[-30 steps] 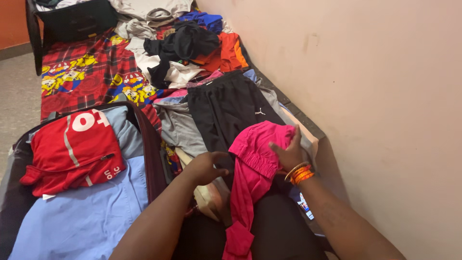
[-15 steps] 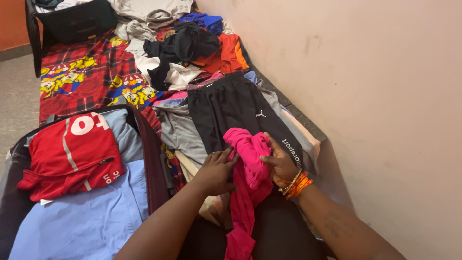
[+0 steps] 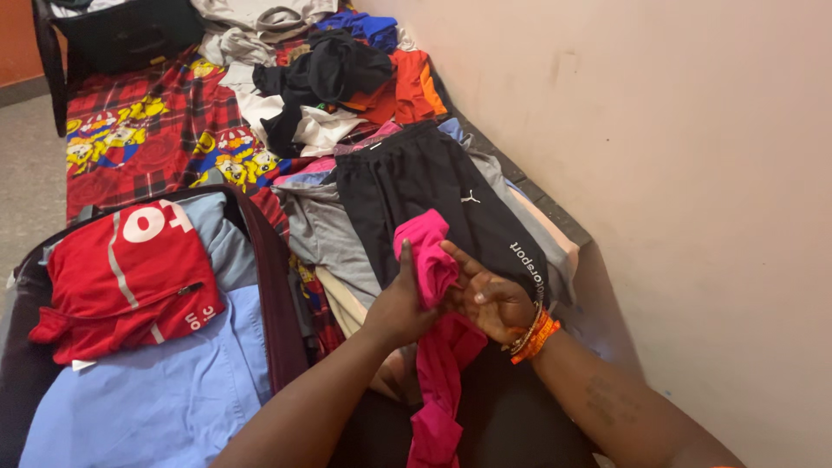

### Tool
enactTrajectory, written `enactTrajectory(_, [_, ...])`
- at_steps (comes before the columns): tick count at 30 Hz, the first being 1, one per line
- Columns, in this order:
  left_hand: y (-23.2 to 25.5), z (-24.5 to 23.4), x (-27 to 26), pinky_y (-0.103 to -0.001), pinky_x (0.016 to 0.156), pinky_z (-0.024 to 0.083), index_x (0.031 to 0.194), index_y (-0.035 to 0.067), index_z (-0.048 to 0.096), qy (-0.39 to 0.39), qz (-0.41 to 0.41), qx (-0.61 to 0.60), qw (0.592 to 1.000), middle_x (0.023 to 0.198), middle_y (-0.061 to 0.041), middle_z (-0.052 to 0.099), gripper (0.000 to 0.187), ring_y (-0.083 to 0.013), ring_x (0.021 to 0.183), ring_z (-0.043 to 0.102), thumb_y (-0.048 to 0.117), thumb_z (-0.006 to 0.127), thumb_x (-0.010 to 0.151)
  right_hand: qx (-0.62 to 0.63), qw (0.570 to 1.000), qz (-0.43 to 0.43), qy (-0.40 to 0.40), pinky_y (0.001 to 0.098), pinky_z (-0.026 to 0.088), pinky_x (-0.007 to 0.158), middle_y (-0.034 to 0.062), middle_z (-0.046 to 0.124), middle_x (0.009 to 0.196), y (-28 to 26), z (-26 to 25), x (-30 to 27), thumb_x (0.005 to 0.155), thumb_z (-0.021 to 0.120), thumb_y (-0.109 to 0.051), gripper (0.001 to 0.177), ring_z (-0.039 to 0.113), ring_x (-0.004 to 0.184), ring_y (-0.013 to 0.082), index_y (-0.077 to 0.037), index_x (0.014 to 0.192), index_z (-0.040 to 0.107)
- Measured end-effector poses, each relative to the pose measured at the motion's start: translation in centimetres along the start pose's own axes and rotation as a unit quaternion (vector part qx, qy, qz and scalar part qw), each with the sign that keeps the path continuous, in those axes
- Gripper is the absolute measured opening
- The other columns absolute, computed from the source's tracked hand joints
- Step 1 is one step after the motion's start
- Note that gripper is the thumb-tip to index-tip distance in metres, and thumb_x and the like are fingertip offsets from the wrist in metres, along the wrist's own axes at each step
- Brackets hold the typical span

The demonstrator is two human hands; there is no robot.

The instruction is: The person packs a suitcase by folding and placing various items of clothing, such as pants, shirts, and shorts, into it.

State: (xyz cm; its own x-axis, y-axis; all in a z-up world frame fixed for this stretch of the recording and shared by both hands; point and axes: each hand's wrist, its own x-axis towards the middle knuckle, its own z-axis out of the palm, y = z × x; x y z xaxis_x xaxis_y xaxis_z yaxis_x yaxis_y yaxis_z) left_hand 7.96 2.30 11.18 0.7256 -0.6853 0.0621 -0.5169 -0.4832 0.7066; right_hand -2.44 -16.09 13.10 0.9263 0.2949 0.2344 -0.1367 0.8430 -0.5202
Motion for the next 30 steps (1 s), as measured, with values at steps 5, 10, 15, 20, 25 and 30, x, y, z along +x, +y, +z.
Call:
enactTrajectory(5, [-4.3, 1.5, 2.5, -0.049, 0.087, 0.056, 0.156, 0.000, 0.028, 0.175, 0.008, -0.068, 0.982, 0.113, -0.028, 0.071, 0.080, -0.0452, 0.102, 0.071, 0.013, 0.068, 0.088, -0.376, 0.904, -0.070, 0.190, 0.0479, 0.037, 0.121, 0.0182, 0.047, 0.155, 0.6, -2.5, 0.6, 0.084, 0.079, -0.019, 0.083, 0.045, 0.144, 0.0331, -0.006, 0.156, 0.040])
enactTrajectory(10, [-3.5, -1.7, 3.2, -0.038, 0.076, 0.059, 0.133, -0.005, 0.053, 0.196, -0.124, -0.451, 0.862, 0.102, -0.014, 0.072, 0.055, -0.0284, 0.090, 0.072, 0.029, 0.074, 0.094, -0.747, 0.621, 0.067, 0.228, 0.0453, 0.033, 0.116, 0.0216, 0.039, 0.155, 2.5, -1.7, -0.3, 0.068, 0.092, -0.042, 0.099, 0.037, 0.144, 0.0358, -0.008, 0.147, 0.044])
enactTrajectory(15, [0.1, -5.6, 1.9, -0.046, 0.080, 0.061, 0.123, 0.008, 0.053, 0.125, -0.243, -0.644, 0.714, 0.106, -0.013, 0.069, 0.047, -0.0304, 0.094, 0.073, 0.044, 0.061, 0.093, -0.801, 0.551, 0.040, 0.230, 0.0424, 0.039, 0.116, 0.0182, 0.054, 0.148, 5.7, -4.3, -0.6, 0.078, 0.083, -0.039, 0.055, 0.050, 0.137, 0.0367, -0.010, 0.122, 0.069])
enactTrajectory(20, [-0.8, -5.8, 2.0, -0.045, 0.084, 0.062, 0.123, 0.004, 0.059, 0.081, -0.168, -0.706, 0.683, 0.114, -0.014, 0.072, 0.045, -0.0305, 0.098, 0.073, 0.042, 0.057, 0.100, -0.547, 0.804, 0.074, 0.223, 0.0487, 0.050, 0.106, 0.0253, 0.068, 0.122, 5.0, -5.9, -0.4, 0.099, 0.074, -0.034, 0.043, 0.069, 0.114, 0.0385, 0.002, 0.122, 0.071])
enactTrajectory(25, [-2.1, -3.8, 2.8, -0.043, 0.079, 0.060, 0.120, 0.006, 0.057, 0.086, -0.119, -0.730, 0.667, 0.105, -0.012, 0.069, 0.022, -0.0268, 0.091, 0.071, 0.022, 0.059, 0.105, -0.470, 0.867, -0.024, 0.162, 0.0328, 0.042, 0.110, 0.0030, 0.061, 0.135, 5.1, -1.2, 0.1, 0.085, 0.076, -0.018, 0.064, 0.055, 0.128, 0.0137, -0.009, 0.142, 0.047])
enactTrajectory(30, [-1.3, -4.0, 2.5, -0.039, 0.080, 0.061, 0.118, 0.007, 0.059, 0.065, -0.082, -0.712, 0.695, 0.102, -0.007, 0.071, 0.024, -0.0220, 0.090, 0.072, 0.003, 0.055, 0.095, -0.376, 0.887, -0.049, 0.265, 0.0348, 0.054, 0.101, 0.0135, 0.071, 0.125, 5.6, -4.4, 1.0, 0.089, 0.065, -0.006, 0.048, 0.068, 0.112, 0.0210, 0.003, 0.136, 0.061])
